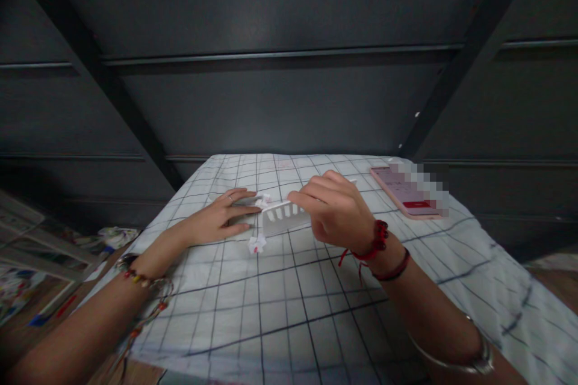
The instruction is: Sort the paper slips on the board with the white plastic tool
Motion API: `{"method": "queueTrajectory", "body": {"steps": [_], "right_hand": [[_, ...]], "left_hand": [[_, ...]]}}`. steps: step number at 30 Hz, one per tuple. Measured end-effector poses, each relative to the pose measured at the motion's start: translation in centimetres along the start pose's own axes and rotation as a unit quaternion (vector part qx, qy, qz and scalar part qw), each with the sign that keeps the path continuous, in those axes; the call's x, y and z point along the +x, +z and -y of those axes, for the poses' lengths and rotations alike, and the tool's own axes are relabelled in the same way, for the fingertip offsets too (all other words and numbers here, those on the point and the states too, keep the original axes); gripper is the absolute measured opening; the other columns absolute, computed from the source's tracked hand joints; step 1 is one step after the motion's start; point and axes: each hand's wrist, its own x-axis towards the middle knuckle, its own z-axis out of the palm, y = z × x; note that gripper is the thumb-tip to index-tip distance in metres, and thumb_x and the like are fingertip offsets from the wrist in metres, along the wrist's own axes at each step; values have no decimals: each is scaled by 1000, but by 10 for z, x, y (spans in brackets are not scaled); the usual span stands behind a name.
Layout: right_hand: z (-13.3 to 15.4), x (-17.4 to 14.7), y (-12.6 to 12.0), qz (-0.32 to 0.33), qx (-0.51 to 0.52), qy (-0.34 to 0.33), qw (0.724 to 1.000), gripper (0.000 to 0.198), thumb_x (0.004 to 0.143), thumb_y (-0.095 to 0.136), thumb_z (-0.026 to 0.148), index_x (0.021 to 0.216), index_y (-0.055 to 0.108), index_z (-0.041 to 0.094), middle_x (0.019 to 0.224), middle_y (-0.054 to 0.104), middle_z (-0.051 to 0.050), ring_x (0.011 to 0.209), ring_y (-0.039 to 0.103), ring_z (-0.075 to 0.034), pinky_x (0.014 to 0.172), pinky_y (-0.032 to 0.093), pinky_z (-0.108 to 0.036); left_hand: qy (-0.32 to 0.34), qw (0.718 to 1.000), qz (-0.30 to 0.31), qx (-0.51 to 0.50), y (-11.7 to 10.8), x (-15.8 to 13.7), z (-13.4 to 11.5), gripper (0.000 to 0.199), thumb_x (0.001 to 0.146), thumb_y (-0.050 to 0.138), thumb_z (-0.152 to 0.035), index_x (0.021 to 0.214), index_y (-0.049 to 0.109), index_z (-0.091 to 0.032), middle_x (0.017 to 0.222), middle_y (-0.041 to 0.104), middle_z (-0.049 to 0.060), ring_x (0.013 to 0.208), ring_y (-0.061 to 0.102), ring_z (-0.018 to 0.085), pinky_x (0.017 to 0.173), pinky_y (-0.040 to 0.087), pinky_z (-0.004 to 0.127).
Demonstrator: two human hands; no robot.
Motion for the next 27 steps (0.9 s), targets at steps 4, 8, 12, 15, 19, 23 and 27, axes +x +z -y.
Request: {"method": "queueTrajectory", "body": {"steps": [4,8,12,15,19,23,27], "right_hand": [[-1,-1,-1,-14,-25,0,1000,31,67,35,0,78,60,15,64,60,-2,61,49,-14,59,34,-29],[-7,-3,-3,-11,-32,-7,999,28,70,37,0,76,60,15,63,60,-2,61,51,-14,58,35,-28],[-18,-8,-1,-13,12,-1,1000,28,71,37,1,78,60,16,67,62,-2,65,53,-13,60,38,-28],[-25,-13,5,-6,-5,15,1000,31,69,37,0,82,60,16,70,63,-2,66,54,-14,61,39,-28],[-27,-16,11,-21,-45,29,998,31,69,39,-1,85,60,14,71,64,-2,67,55,-15,63,39,-30],[-22,-13,10,-51,-21,32,998,28,73,38,0,83,60,15,69,63,-2,66,54,-14,63,39,-29],[-9,-6,11,-39,23,21,999,27,77,37,3,82,60,16,71,64,-2,65,53,-14,63,38,-29]], "left_hand": [[-41,999,29,4,-3,-4,4,51,85,48,-46,129,42,-21,139,30,8,127,21,28,103,20,42],[-96,992,87,-7,-1,-8,8,74,80,49,-58,138,25,-18,143,20,12,129,15,32,102,19,44],[-112,988,108,-22,1,-10,10,82,78,48,-63,140,16,-21,145,14,10,130,10,33,103,17,44],[-115,986,119,-31,2,-10,10,85,77,47,-65,141,12,-21,146,11,11,130,8,34,103,16,44],[-131,981,139,-37,1,-10,10,88,77,47,-65,141,9,-19,146,8,13,130,6,34,104,15,44],[-149,975,155,-46,2,-10,12,96,74,47,-68,141,4,-15,146,5,16,130,3,34,104,13,44],[-168,970,171,-45,4,-10,14,104,70,46,-72,141,-1,-12,145,-1,17,130,0,34,104,12,44]]}}
